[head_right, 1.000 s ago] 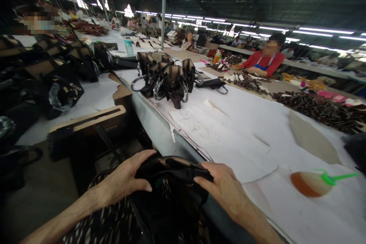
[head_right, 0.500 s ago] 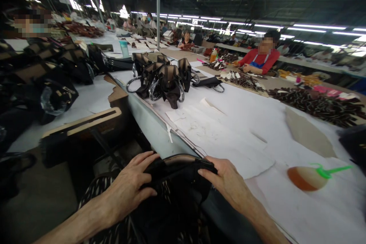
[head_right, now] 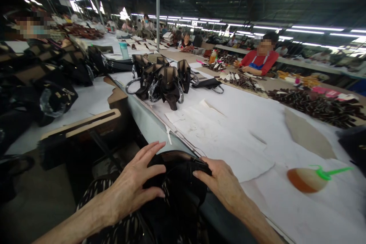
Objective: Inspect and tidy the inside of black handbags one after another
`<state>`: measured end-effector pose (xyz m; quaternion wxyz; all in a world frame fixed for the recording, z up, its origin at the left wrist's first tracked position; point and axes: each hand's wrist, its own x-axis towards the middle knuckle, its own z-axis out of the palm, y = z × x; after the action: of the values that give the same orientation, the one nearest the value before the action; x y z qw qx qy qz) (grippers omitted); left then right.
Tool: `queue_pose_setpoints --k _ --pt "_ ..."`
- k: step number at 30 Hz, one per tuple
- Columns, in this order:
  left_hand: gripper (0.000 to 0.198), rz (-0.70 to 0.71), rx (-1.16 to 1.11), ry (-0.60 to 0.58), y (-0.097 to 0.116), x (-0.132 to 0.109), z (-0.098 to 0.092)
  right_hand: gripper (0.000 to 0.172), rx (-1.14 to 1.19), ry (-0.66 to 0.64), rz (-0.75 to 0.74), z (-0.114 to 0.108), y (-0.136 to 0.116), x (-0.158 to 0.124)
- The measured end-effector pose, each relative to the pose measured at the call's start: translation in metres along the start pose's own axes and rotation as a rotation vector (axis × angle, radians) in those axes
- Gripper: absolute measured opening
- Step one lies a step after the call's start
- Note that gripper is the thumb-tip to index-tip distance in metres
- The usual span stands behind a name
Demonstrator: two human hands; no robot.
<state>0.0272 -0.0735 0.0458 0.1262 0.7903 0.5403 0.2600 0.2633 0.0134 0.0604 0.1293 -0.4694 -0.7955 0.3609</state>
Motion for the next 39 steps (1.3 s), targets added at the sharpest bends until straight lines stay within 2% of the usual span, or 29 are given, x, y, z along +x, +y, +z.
queue_pose_setpoints --k 3,6,8,13,16,23,28,32,36,39 --pt "0.025 0.021 0.104 -0.023 0.003 0.004 0.005 0.015 -0.012 0.001 -0.006 0.0 -0.003 0.001" --pt "0.001 0.002 0.14 -0.006 0.001 0.01 0.008 0.015 -0.044 -0.007 -0.015 0.0 -0.005 0.001" --pt "0.012 -0.037 0.063 0.013 -0.004 0.013 0.008 0.015 -0.063 -0.012 -0.019 -0.001 -0.004 0.001" --pt "0.017 -0.207 -0.27 -0.01 -0.016 0.017 0.007 0.018 -0.089 -0.019 -0.004 -0.003 -0.004 0.0" --pt "0.016 -0.204 -0.323 0.01 -0.018 0.015 0.008 0.015 -0.112 0.041 -0.035 -0.002 -0.007 0.0" --pt "0.016 -0.219 -0.319 0.041 -0.019 0.014 0.009 0.025 -0.065 0.05 -0.018 0.001 -0.002 0.002" --pt "0.016 -0.17 -0.272 0.071 -0.019 0.017 0.009 0.026 -0.025 0.056 0.006 -0.001 0.002 0.007" --pt "0.037 -0.069 -0.199 0.034 -0.018 0.022 0.007 0.026 -0.026 0.056 0.025 -0.002 0.003 0.009" --pt "0.021 -0.065 -0.119 0.001 -0.016 0.026 0.007 0.026 -0.023 0.065 0.03 -0.001 0.003 0.007" --pt "0.02 -0.076 -0.048 0.019 -0.016 0.027 0.008 0.025 -0.035 0.056 0.033 -0.001 0.002 0.006"
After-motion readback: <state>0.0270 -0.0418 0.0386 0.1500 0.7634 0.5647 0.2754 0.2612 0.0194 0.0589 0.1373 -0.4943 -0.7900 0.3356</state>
